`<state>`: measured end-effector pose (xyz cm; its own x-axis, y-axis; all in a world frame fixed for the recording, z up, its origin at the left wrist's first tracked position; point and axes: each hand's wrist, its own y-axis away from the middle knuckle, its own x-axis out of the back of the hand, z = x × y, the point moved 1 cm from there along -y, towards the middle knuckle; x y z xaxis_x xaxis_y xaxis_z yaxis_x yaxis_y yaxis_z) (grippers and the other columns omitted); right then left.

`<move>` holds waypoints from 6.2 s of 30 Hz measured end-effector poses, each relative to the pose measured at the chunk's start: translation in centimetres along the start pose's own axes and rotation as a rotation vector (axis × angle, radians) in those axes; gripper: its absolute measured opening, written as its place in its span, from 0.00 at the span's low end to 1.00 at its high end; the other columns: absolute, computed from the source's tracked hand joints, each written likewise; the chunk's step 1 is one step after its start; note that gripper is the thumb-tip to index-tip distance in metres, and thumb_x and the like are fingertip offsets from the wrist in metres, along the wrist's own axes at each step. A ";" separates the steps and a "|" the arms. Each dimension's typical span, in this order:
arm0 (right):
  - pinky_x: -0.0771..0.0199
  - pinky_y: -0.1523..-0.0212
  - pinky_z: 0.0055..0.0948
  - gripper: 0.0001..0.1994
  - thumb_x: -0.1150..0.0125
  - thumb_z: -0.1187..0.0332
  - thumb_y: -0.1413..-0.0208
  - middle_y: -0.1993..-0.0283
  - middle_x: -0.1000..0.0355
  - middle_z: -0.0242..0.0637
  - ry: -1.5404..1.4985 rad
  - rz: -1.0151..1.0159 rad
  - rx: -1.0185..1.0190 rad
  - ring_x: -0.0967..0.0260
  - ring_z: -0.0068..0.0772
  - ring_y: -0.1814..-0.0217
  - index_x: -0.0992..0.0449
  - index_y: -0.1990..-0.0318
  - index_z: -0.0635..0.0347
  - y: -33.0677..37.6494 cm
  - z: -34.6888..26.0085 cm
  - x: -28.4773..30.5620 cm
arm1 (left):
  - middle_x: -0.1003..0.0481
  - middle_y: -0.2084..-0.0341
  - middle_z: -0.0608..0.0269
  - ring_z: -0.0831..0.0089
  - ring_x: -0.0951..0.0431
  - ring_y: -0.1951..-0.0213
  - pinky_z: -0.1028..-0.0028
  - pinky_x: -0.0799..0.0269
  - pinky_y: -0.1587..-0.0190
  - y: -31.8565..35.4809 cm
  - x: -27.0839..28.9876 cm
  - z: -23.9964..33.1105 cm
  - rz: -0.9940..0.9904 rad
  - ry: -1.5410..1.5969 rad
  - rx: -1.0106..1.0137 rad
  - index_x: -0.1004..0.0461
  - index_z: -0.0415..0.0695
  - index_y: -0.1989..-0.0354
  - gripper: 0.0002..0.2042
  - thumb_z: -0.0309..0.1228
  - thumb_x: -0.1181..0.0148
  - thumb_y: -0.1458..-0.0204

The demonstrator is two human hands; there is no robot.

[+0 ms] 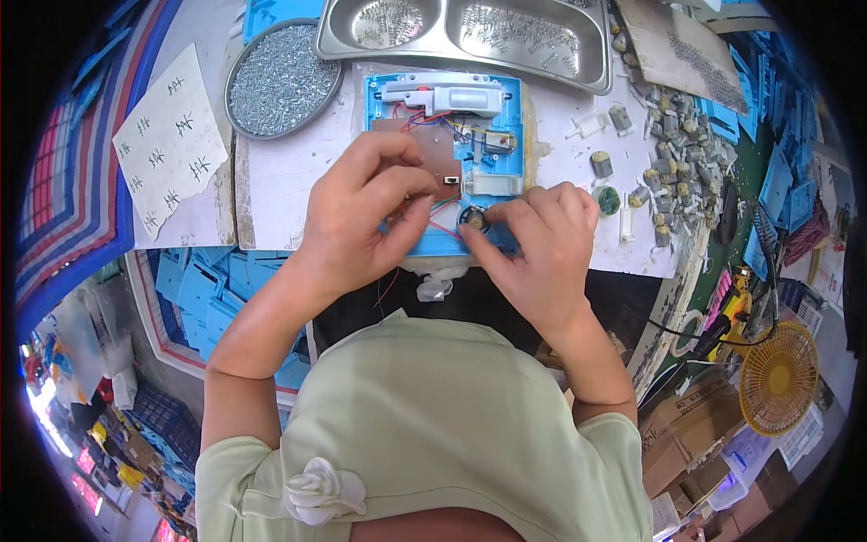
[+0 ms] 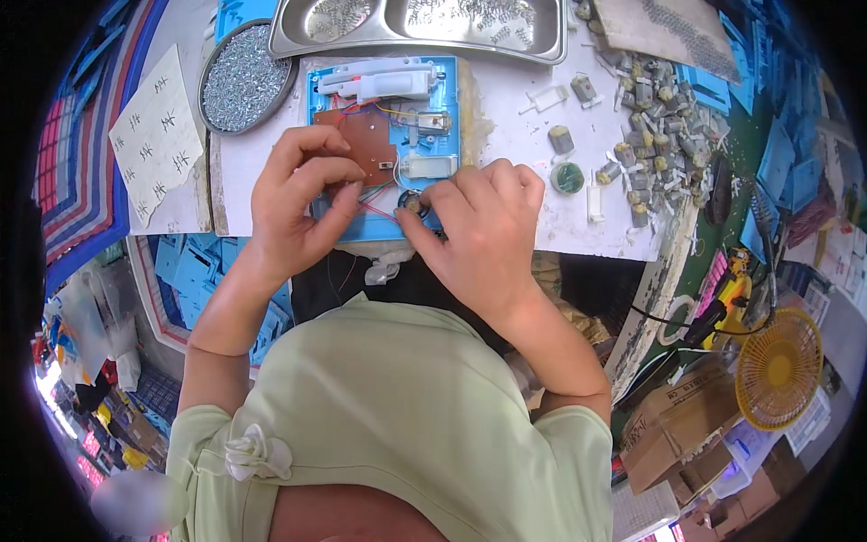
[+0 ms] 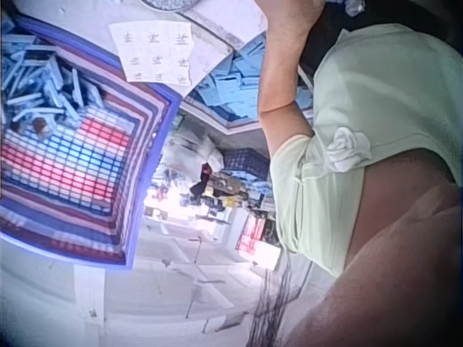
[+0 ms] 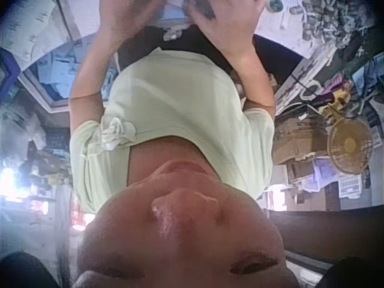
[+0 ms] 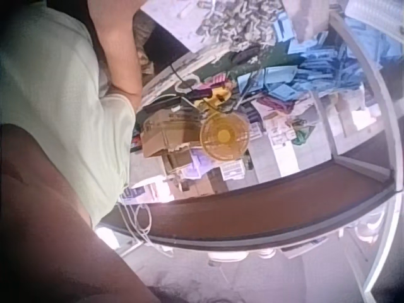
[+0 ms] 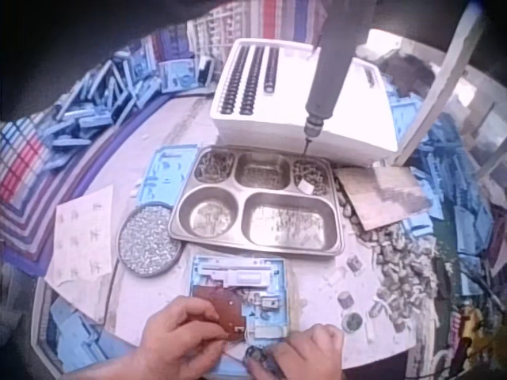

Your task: Soldering internal components and using an electric screwdriver to assemble a blue plastic electronic device housing.

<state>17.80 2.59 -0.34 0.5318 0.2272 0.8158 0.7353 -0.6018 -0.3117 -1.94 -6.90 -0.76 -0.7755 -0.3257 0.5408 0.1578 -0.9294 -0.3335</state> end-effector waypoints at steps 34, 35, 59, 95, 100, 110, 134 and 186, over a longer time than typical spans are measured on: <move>0.27 0.67 0.44 0.10 0.32 0.65 0.51 0.75 0.23 0.42 -0.256 -0.127 -0.382 0.25 0.47 0.71 0.22 0.76 0.63 -6.3 3.3 1.6 | 0.26 0.60 0.66 0.65 0.27 0.57 0.61 0.39 0.49 -4.9 -1.8 -0.9 -0.008 -0.358 -0.296 0.16 0.49 0.61 0.13 0.27 0.33 0.59; 0.26 0.68 0.44 0.10 0.33 0.66 0.50 0.74 0.23 0.43 -0.238 -0.140 -0.373 0.24 0.48 0.71 0.22 0.75 0.64 -6.5 3.2 1.8 | 0.26 0.60 0.66 0.65 0.27 0.57 0.61 0.39 0.49 -4.8 -1.8 -0.9 -0.007 -0.360 -0.296 0.16 0.49 0.62 0.13 0.27 0.33 0.59; 0.34 0.72 0.23 0.09 0.27 0.68 0.46 0.76 0.26 0.26 -0.585 -0.579 -0.558 0.35 0.14 0.73 0.18 0.70 0.66 -8.9 7.1 1.7 | 0.27 0.61 0.63 0.62 0.28 0.57 0.58 0.40 0.46 -5.4 -1.9 -0.3 -0.041 -0.342 -0.268 0.17 0.45 0.60 0.14 0.26 0.32 0.60; 0.29 0.37 0.45 0.21 0.53 0.54 0.33 0.41 0.23 0.48 1.104 -0.125 -1.266 0.27 0.53 0.38 0.25 0.37 0.47 -5.7 56.7 37.6 | 0.24 0.59 0.60 0.60 0.23 0.66 0.62 0.28 0.67 -8.4 0.1 -2.3 -0.340 -0.202 -0.201 0.21 0.45 0.62 0.08 0.31 0.35 0.49; 0.28 0.39 0.45 0.20 0.51 0.58 0.33 0.43 0.22 0.49 1.495 -0.128 -0.783 0.26 0.55 0.39 0.25 0.36 0.44 -2.8 52.0 48.2 | 0.25 0.51 0.62 0.65 0.24 0.55 0.65 0.28 0.56 -9.5 -0.6 -3.2 -0.251 -0.416 -0.617 0.21 0.46 0.65 0.10 0.31 0.37 0.58; 0.26 0.43 0.31 0.20 0.41 0.78 0.36 0.46 0.23 0.42 0.278 0.346 -0.142 0.26 0.30 0.42 0.26 0.37 0.65 -4.1 11.8 28.1 | 0.26 0.47 0.59 0.66 0.25 0.49 0.67 0.27 0.48 -9.7 1.5 -0.8 -0.037 -0.289 -0.522 0.19 0.43 0.60 0.11 0.23 0.33 0.53; 0.31 0.77 0.36 0.26 0.34 0.65 0.39 0.78 0.27 0.40 -0.057 -0.104 -0.196 0.27 0.41 0.79 0.31 0.34 0.59 -0.2 1.4 1.5 | 0.29 0.75 0.60 0.69 0.29 0.76 0.70 0.29 0.70 -0.3 1.2 0.5 0.004 -0.082 0.305 0.39 0.38 0.30 0.39 0.32 0.28 0.50; 0.26 0.76 0.39 0.23 0.32 0.64 0.44 0.77 0.25 0.40 0.281 -0.498 0.126 0.25 0.43 0.77 0.23 0.44 0.69 -6.1 -1.5 3.9 | 0.29 0.75 0.55 0.54 0.26 0.72 0.61 0.31 0.70 1.5 2.3 -1.1 -0.054 -0.223 0.205 0.29 0.41 0.71 0.11 0.32 0.35 0.43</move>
<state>14.73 6.05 5.44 -0.0098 0.2374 0.9714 0.9216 -0.3748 0.1009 -4.16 -8.84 -0.80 -0.6361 -0.2839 0.7174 0.2578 -0.9546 -0.1491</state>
